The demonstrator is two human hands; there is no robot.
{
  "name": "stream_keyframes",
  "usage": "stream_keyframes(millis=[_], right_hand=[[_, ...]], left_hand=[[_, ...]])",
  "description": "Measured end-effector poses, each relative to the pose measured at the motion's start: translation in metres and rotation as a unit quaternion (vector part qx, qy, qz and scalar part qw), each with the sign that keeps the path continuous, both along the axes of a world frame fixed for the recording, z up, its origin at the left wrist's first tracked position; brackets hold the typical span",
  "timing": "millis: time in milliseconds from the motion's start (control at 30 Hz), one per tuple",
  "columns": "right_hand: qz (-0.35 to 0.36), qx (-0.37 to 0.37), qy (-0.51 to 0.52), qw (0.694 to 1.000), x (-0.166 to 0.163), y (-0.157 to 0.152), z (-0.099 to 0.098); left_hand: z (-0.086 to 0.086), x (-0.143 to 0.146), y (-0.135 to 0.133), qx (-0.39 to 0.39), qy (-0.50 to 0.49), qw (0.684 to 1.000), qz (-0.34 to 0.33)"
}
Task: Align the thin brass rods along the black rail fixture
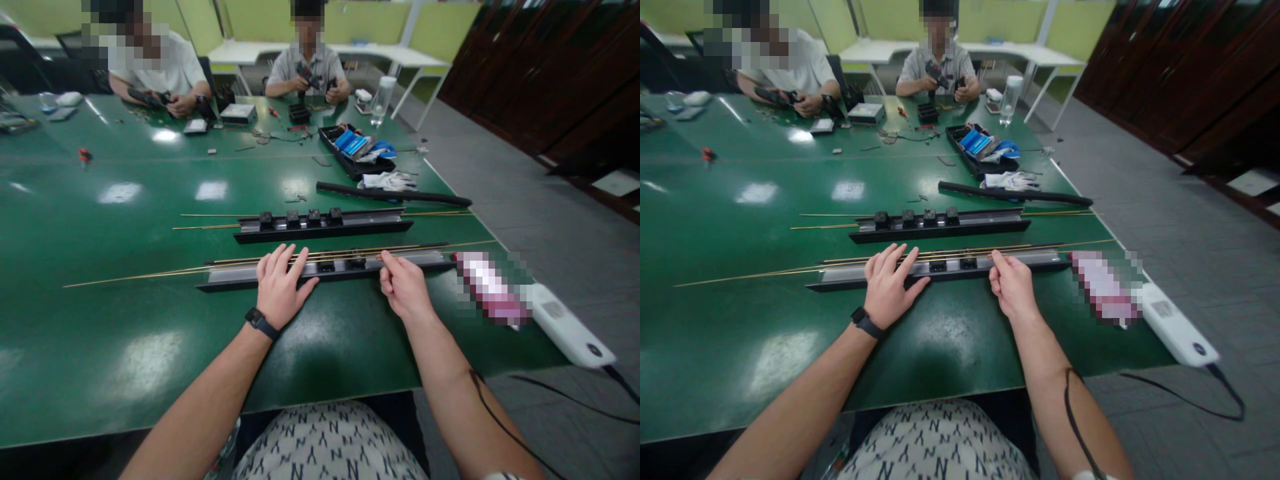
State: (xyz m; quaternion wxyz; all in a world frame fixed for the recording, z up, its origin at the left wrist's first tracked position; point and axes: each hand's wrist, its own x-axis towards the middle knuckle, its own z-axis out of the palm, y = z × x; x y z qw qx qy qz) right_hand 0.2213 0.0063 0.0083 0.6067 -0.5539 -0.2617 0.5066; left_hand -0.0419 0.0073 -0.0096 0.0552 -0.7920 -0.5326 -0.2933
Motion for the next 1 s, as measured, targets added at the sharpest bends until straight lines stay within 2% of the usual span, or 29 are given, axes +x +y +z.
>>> stream_keyframes(millis=[233, 633, 867, 1000], right_hand=[[-0.056, 0.003, 0.007, 0.998, 0.0073, 0.0007, 0.0018], [-0.015, -0.01, -0.003, 1.0, 0.0033, 0.0001, 0.0021], [-0.057, 0.0, -0.001, 0.998, 0.0068, 0.0004, 0.0015], [-0.056, 0.007, -0.001, 0.998, 0.0076, 0.0, 0.0003]], left_hand=[[0.0011, -0.0003, -0.0003, 0.01, 0.005, 1.0, -0.003], [-0.0002, -0.0006, -0.0005, 0.006, -0.003, 1.0, -0.001], [0.0008, -0.0006, -0.0005, 0.003, 0.001, 1.0, -0.003], [0.0007, -0.0007, -0.0001, 0.002, 0.001, 1.0, -0.002]])
